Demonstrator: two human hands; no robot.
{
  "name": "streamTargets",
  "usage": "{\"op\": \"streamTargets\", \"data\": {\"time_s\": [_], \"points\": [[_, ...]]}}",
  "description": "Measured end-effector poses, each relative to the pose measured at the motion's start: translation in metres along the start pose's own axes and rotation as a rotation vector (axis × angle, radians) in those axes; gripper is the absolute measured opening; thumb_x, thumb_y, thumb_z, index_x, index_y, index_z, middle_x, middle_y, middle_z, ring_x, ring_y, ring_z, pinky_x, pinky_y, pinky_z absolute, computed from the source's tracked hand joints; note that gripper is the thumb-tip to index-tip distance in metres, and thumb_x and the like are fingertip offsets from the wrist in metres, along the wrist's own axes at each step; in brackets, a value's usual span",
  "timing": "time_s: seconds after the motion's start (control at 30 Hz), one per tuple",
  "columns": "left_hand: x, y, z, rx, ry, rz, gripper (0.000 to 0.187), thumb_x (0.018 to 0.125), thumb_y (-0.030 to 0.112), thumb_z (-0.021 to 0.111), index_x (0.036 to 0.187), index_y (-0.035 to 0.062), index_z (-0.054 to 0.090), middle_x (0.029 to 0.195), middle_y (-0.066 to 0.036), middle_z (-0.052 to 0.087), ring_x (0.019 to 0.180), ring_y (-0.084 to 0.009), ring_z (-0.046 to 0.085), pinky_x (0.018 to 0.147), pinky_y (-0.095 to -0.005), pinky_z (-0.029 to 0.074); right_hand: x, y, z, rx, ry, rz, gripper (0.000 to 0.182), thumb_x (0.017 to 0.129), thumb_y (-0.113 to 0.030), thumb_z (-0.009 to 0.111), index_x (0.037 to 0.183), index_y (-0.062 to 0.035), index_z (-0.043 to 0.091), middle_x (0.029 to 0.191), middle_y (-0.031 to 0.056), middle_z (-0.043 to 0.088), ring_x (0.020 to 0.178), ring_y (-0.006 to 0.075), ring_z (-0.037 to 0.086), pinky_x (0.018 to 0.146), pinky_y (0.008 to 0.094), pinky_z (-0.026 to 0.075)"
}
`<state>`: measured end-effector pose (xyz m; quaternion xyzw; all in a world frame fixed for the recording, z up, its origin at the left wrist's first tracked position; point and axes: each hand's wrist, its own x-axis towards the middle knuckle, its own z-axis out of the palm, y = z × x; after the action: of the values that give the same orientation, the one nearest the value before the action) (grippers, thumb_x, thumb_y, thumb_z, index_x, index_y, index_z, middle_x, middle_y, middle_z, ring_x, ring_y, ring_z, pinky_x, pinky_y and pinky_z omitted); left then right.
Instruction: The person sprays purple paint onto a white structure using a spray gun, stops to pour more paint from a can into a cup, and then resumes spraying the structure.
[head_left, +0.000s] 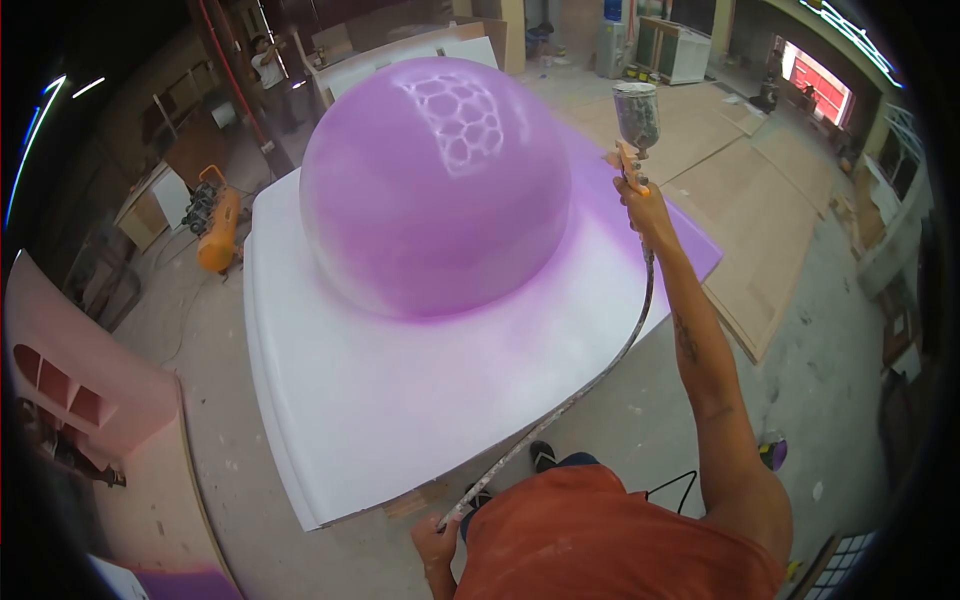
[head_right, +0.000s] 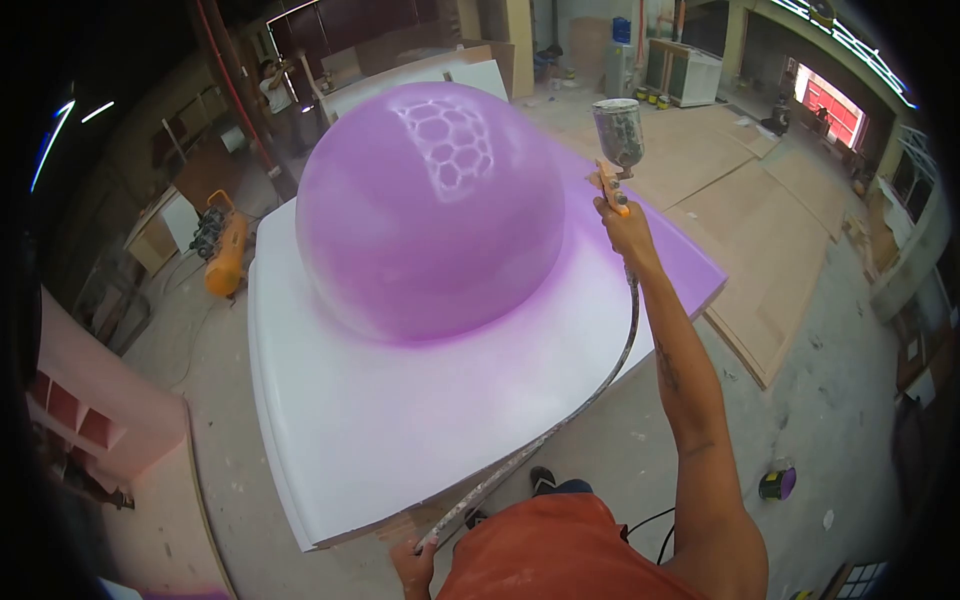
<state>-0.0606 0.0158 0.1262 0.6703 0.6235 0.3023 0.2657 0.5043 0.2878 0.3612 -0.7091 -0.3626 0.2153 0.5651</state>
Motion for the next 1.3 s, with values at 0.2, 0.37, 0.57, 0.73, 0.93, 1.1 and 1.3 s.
{"op": "streamTargets", "data": {"time_s": [0.2, 0.37, 0.57, 0.73, 0.93, 1.1, 1.3], "points": [[-0.015, 0.016, -0.031, -0.066, 0.150, -0.155, 0.045, 0.076, 0.026, 0.082, 0.063, -0.0006, 0.049, 0.055, -0.014, 0.042, 0.050, -0.0267, 0.038, 0.049, -0.0403, 0.032, -0.077, -0.027, 0.011, 0.131, -0.197, 0.089, 0.029, 0.095, -0.031, 0.067, 0.081, -0.0073, 0.057, 0.061, -0.0038, 0.046, 0.046, 0.0059, 0.037, 0.042, 0.0260, 0.029], [-0.027, -0.016, -0.073, -0.066, 0.268, -0.171, 0.048, 0.078, 0.023, 0.079, 0.060, 0.0020, 0.040, 0.054, -0.008, 0.032, 0.050, -0.0193, 0.031, 0.048, -0.0365, 0.026, -0.157, -0.042, 0.060, 0.236, -0.446, 0.169, 0.025, 0.095, -0.028, 0.067, 0.082, -0.0089, 0.056, 0.059, -0.0060, 0.044, 0.046, 0.0037, 0.034, 0.042, 0.0240, 0.026], [-0.031, -0.049, -0.109, -0.022, 0.278, -0.138, 0.048, 0.077, 0.021, 0.078, 0.060, 0.0032, 0.038, 0.055, -0.005, 0.030, 0.052, -0.0161, 0.028, 0.048, -0.0362, 0.023, -0.196, -0.038, 0.098, 0.377, -0.673, 0.224, 0.025, 0.094, -0.026, 0.067, 0.080, -0.0100, 0.055, 0.058, -0.0071, 0.041, 0.046, 0.0036, 0.032, 0.042, 0.0237, 0.025], [-0.021, -0.043, -0.102, -0.074, 0.254, -0.110, 0.045, 0.076, 0.019, 0.079, 0.059, 0.0034, 0.040, 0.053, -0.006, 0.033, 0.050, -0.0165, 0.031, 0.048, -0.0357, 0.023, -0.188, -0.015, 0.082, 0.357, -0.502, 0.260, 0.025, 0.093, -0.025, 0.068, 0.078, -0.0114, 0.055, 0.057, -0.0079, 0.040, 0.045, 0.0029, 0.031, 0.041, 0.0237, 0.023], [-0.002, -0.008, -0.053, -0.131, 0.139, -0.071, 0.045, 0.072, 0.015, 0.082, 0.056, 0.0038, 0.041, 0.052, -0.006, 0.037, 0.048, -0.0176, 0.033, 0.047, -0.0366, 0.024, -0.122, 0.020, 0.023, 0.253, -0.223, 0.209, 0.026, 0.091, -0.026, 0.069, 0.077, -0.0103, 0.054, 0.055, -0.0075, 0.040, 0.042, 0.0039, 0.030, 0.039, 0.0241, 0.024], [0.010, 0.019, -0.010, -0.128, 0.044, 0.008, 0.050, 0.074, 0.021, 0.083, 0.056, 0.0029, 0.040, 0.051, -0.010, 0.034, 0.046, -0.0228, 0.033, 0.047, -0.0388, 0.025, -0.054, 0.023, -0.008, 0.169, -0.040, 0.121, 0.028, 0.092, -0.029, 0.068, 0.078, -0.0079, 0.055, 0.059, -0.0053, 0.043, 0.046, 0.0054, 0.034, 0.042, 0.0244, 0.027], [0.004, 0.023, -0.004, -0.064, 0.045, -0.027, 0.048, 0.076, 0.027, 0.082, 0.059, 0.0017, 0.045, 0.053, -0.013, 0.037, 0.047, -0.0254, 0.036, 0.048, -0.0389, 0.028, -0.055, 0.017, -0.014, 0.060, -0.003, 0.098, 0.027, 0.092, -0.030, 0.068, 0.083, -0.0068, 0.058, 0.066, -0.0036, 0.048, 0.049, 0.0054, 0.037, 0.043, 0.0253, 0.029]]}}
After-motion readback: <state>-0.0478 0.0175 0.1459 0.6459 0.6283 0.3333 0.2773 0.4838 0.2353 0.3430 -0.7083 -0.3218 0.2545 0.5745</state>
